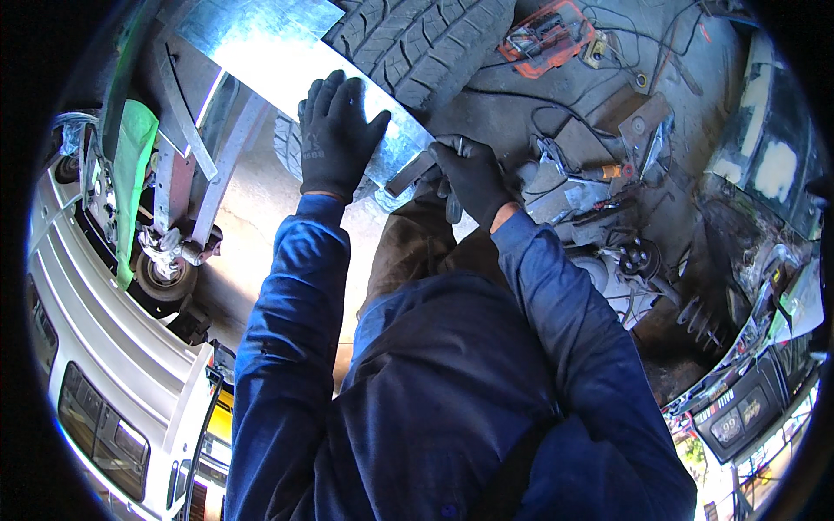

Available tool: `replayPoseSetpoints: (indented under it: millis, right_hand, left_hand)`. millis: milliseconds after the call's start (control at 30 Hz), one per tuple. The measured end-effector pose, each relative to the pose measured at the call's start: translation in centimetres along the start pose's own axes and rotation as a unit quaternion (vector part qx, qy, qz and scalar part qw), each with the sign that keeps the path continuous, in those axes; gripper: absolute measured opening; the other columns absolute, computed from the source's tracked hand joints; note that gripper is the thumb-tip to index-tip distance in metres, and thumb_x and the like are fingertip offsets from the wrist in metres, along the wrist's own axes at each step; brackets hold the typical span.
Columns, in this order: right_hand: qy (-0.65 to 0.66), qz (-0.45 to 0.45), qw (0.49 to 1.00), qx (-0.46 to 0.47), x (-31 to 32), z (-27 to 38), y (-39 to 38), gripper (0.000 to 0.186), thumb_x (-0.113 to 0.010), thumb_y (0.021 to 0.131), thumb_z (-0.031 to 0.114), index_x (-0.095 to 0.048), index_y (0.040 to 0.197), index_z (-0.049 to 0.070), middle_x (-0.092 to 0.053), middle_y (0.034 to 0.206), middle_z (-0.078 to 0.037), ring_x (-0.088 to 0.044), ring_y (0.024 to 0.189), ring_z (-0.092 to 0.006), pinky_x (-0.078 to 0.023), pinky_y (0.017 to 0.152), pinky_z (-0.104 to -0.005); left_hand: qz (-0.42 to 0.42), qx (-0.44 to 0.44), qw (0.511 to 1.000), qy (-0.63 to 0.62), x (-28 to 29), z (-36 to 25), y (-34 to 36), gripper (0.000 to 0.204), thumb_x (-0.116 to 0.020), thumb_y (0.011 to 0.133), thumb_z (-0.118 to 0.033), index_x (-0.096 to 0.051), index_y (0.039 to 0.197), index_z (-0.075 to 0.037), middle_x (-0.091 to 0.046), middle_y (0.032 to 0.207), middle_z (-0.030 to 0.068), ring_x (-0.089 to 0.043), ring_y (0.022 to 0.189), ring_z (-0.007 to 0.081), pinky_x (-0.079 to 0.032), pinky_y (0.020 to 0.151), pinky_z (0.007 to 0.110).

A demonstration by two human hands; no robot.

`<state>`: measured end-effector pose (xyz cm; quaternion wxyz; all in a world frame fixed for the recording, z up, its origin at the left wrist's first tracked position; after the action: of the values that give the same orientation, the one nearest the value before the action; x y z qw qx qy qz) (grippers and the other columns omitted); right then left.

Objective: The person cuts a rectangular metal sheet into a smaller piece using tin snips, then bends the piece into an L-shaped bracket. They test-fit the bracket against the car's windshield frame and make minor adjustments by hand.

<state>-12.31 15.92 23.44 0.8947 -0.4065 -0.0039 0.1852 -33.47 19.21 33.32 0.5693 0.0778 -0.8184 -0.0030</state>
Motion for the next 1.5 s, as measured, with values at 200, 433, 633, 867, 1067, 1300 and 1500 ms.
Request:
replayPoseSetpoints:
  millis: [200, 433, 633, 867, 1067, 1300, 1500]
  right_hand:
    - [-0.019, 0.005, 1.000, -0.001, -0.03, 0.80, -0.25, 0.025, -0.065, 0.106, 0.023, -0.074, 0.112, 0.001, -0.077, 0.083, -0.007, -0.067, 0.060, -0.0111, -0.052, 0.054, -0.0279]
    - [-0.014, 0.006, 1.000, 0.000, -0.09, 0.91, -0.18, 0.024, -0.065, 0.106, 0.022, -0.074, 0.113, 0.001, -0.076, 0.085, -0.007, -0.071, 0.065, -0.0112, -0.052, 0.054, -0.0279]
    - [-0.001, 0.002, 1.000, -0.007, -0.08, 0.76, -0.20, 0.025, -0.064, 0.106, 0.022, -0.074, 0.113, 0.001, -0.076, 0.084, -0.008, -0.069, 0.063, -0.0107, -0.052, 0.053, -0.0272]
    - [-0.014, 0.007, 1.000, -0.004, -0.12, 0.61, -0.06, 0.025, -0.063, 0.106, 0.022, -0.074, 0.114, 0.000, -0.076, 0.083, -0.009, -0.067, 0.060, -0.0102, -0.052, 0.053, -0.0275]
    - [-0.006, 0.010, 1.000, -0.002, -0.16, 0.47, -0.02, 0.025, -0.063, 0.106, 0.021, -0.074, 0.114, 0.000, -0.076, 0.083, -0.008, -0.066, 0.059, -0.0093, -0.052, 0.052, -0.0279]
    - [-0.005, 0.009, 1.000, 0.002, -0.17, 0.68, -0.20, 0.025, -0.063, 0.106, 0.022, -0.075, 0.112, 0.000, -0.076, 0.083, -0.007, -0.064, 0.058, -0.0085, -0.051, 0.053, -0.0273]
    - [0.008, 0.011, 1.000, -0.003, -0.12, 0.30, -0.11, 0.027, -0.064, 0.105, 0.022, -0.075, 0.114, 0.000, -0.077, 0.085, -0.006, -0.064, 0.059, -0.0076, -0.052, 0.054, -0.0266]
  left_hand:
    - [0.004, 0.004, 1.000, -0.001, -0.19, 0.14, -0.11, 0.061, -0.086, 0.086, -0.038, -0.065, 0.134, -0.007, -0.058, 0.148, 0.0213, -0.050, 0.140, 0.0442, -0.039, 0.117, 0.055]
    - [-0.006, -0.001, 1.000, -0.012, -0.19, 0.17, -0.17, 0.061, -0.087, 0.082, -0.033, -0.064, 0.132, -0.007, -0.058, 0.148, 0.0221, -0.050, 0.139, 0.0449, -0.038, 0.116, 0.056]
    - [-0.005, -0.003, 1.000, -0.026, 0.10, -0.03, -0.01, 0.061, -0.088, 0.081, -0.033, -0.064, 0.131, -0.007, -0.058, 0.146, 0.0223, -0.050, 0.138, 0.0448, -0.039, 0.114, 0.056]
    - [-0.009, -0.005, 1.000, -0.029, 0.29, -0.16, -0.01, 0.060, -0.087, 0.082, -0.033, -0.064, 0.131, -0.007, -0.058, 0.146, 0.0223, -0.050, 0.138, 0.0448, -0.039, 0.115, 0.056]
    - [-0.003, 0.000, 1.000, -0.030, 0.00, 0.09, -0.11, 0.061, -0.087, 0.083, -0.034, -0.064, 0.133, -0.007, -0.058, 0.147, 0.0222, -0.049, 0.140, 0.0452, -0.038, 0.115, 0.057]
    - [-0.006, 0.002, 1.000, -0.026, -0.23, 0.35, -0.37, 0.062, -0.086, 0.085, -0.037, -0.065, 0.134, -0.008, -0.057, 0.150, 0.0222, -0.048, 0.141, 0.0454, -0.036, 0.117, 0.057]
    - [0.001, 0.006, 1.000, -0.028, -0.45, 0.43, -0.38, 0.062, -0.085, 0.086, -0.039, -0.065, 0.135, -0.008, -0.055, 0.152, 0.0223, -0.047, 0.143, 0.0456, -0.035, 0.118, 0.057]
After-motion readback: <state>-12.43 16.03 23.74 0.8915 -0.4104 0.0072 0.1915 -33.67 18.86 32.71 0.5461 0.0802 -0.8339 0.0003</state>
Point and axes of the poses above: each hand's wrist, its own y-axis towards the middle knuckle, its own x-axis out of the back of the hand, z = x × y, the point moved 10 cm from there along y, towards the middle knuckle
